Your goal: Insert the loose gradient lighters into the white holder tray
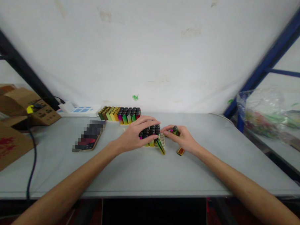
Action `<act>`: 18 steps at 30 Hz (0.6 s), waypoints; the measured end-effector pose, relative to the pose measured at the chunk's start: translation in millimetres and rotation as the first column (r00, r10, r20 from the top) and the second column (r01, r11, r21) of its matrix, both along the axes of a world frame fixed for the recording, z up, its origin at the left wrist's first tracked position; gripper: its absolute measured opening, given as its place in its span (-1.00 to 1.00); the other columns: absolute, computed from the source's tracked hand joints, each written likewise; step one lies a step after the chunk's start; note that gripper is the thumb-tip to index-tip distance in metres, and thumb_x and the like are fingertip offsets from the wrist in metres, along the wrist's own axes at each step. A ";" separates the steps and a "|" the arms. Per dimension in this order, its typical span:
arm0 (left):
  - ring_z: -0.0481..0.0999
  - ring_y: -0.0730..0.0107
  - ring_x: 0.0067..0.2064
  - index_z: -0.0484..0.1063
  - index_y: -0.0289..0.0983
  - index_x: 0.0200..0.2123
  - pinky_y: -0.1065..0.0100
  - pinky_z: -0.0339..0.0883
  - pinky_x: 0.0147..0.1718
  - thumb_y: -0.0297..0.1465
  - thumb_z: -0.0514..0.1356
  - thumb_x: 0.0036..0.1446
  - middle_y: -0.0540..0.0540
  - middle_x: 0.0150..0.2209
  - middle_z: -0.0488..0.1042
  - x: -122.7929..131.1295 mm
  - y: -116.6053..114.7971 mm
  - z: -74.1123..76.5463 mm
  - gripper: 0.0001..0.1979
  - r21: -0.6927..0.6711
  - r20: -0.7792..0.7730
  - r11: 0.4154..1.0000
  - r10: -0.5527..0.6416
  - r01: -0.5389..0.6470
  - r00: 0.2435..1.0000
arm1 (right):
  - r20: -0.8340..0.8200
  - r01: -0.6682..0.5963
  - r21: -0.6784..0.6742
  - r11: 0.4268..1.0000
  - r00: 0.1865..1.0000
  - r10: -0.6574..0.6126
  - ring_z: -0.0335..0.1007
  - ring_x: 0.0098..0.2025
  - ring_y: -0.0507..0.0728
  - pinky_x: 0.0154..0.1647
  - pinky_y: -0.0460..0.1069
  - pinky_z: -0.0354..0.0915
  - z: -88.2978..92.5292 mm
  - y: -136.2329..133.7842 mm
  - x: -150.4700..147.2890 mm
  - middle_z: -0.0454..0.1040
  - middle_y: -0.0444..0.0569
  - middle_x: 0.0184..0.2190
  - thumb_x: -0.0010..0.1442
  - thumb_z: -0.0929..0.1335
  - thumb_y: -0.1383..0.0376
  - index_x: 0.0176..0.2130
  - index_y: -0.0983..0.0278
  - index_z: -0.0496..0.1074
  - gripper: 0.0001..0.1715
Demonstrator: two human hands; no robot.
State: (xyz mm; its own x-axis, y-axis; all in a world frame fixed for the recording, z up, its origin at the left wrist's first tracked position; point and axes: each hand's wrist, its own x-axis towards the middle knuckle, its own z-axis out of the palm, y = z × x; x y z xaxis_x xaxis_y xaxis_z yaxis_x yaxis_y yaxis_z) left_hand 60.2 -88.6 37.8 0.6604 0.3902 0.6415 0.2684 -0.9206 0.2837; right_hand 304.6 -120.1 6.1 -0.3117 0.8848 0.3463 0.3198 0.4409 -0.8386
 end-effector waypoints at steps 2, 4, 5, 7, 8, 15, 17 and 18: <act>0.51 0.17 0.11 0.47 -0.22 0.11 0.10 0.43 0.14 -0.34 0.24 0.32 -0.23 0.04 0.52 4.2 -0.3 -4.4 -0.69 0.014 0.020 0.999 -0.039 0.039 0.999 | 0.078 0.004 0.063 0.998 0.997 -0.009 0.55 -0.14 0.17 -0.03 0.07 0.40 -1.7 0.4 -1.2 0.65 -0.03 -0.18 0.33 0.37 0.15 -0.14 0.23 0.58 -0.75; 0.53 0.19 0.08 0.49 -0.22 0.07 0.10 0.46 0.11 -0.37 0.22 0.33 -0.23 0.00 0.54 6.1 2.7 -10.4 -0.73 0.030 0.023 0.999 -0.044 0.044 0.999 | 0.144 0.029 0.127 0.992 0.988 -0.048 0.55 -0.11 0.18 0.00 0.07 0.39 -3.6 0.4 -1.6 0.65 -0.02 -0.15 0.33 0.36 0.19 -0.13 0.22 0.57 -0.78; 0.53 0.19 0.07 0.49 -0.22 0.06 0.10 0.46 0.10 -0.37 0.22 0.33 -0.23 -0.02 0.54 6.1 4.7 -13.0 -0.75 0.042 0.024 0.999 -0.034 0.033 0.999 | 0.164 0.036 0.148 0.988 0.985 -0.060 0.56 -0.11 0.17 0.00 0.07 0.39 -4.0 0.1 -1.0 0.65 -0.02 -0.15 0.33 0.36 0.22 -0.11 0.21 0.57 -0.79; 0.52 0.19 0.07 0.49 -0.22 0.04 0.08 0.46 0.10 -0.38 0.22 0.33 -0.23 -0.03 0.54 5.0 7.8 -15.8 -0.76 0.073 0.033 0.997 -0.005 0.003 0.999 | 0.203 0.027 0.187 0.982 0.977 -0.066 0.56 -0.11 0.17 -0.01 0.05 0.39 -2.5 -1.6 2.1 0.65 -0.03 -0.14 0.32 0.36 0.26 -0.09 0.21 0.56 -0.80; 0.52 0.18 0.07 0.49 -0.22 0.03 0.07 0.45 0.11 -0.39 0.22 0.32 -0.23 -0.03 0.54 4.4 7.8 -15.7 -0.77 0.093 0.039 0.996 0.006 -0.010 0.999 | 0.226 0.013 0.206 0.979 0.972 -0.061 0.56 -0.13 0.16 -0.03 0.04 0.39 -0.5 -3.1 4.3 0.65 -0.04 -0.14 0.31 0.36 0.28 -0.09 0.21 0.56 -0.80; 0.55 0.24 -0.09 0.43 -0.21 0.00 0.18 0.51 -0.04 -0.42 0.23 0.26 -0.18 -0.15 0.54 11.1 -40.0 1.0 -0.76 0.245 -0.016 0.962 -0.124 0.124 0.992 | 0.341 -0.073 0.222 0.972 0.940 -0.008 0.52 -0.30 0.08 -0.20 -0.07 0.34 15.5 -14.0 17.2 0.64 -0.10 -0.28 0.28 0.36 0.35 -0.19 0.23 0.56 -0.86; 0.55 0.19 -0.09 0.43 -0.26 0.01 0.18 0.50 -0.04 -0.31 0.25 0.25 -0.22 -0.14 0.54 14.1 -58.4 1.3 -0.71 0.193 -0.196 0.932 -0.268 0.305 0.943 | 0.339 -0.049 0.235 0.971 0.940 -0.035 0.50 -0.34 0.06 -0.23 -0.08 0.32 14.3 -12.4 18.9 0.64 -0.11 -0.31 0.29 0.36 0.35 -0.18 0.23 0.56 -0.85; 0.55 0.15 -0.07 0.44 -0.28 0.00 0.16 0.49 -0.03 -0.25 0.25 0.25 -0.25 -0.13 0.54 14.8 -65.4 -0.2 -0.68 0.160 -0.265 0.918 -0.316 0.364 0.911 | 0.340 -0.037 0.244 0.969 0.939 -0.050 0.48 -0.36 0.05 -0.26 -0.08 0.30 12.9 -10.9 19.6 0.63 -0.11 -0.33 0.29 0.36 0.34 -0.17 0.23 0.56 -0.85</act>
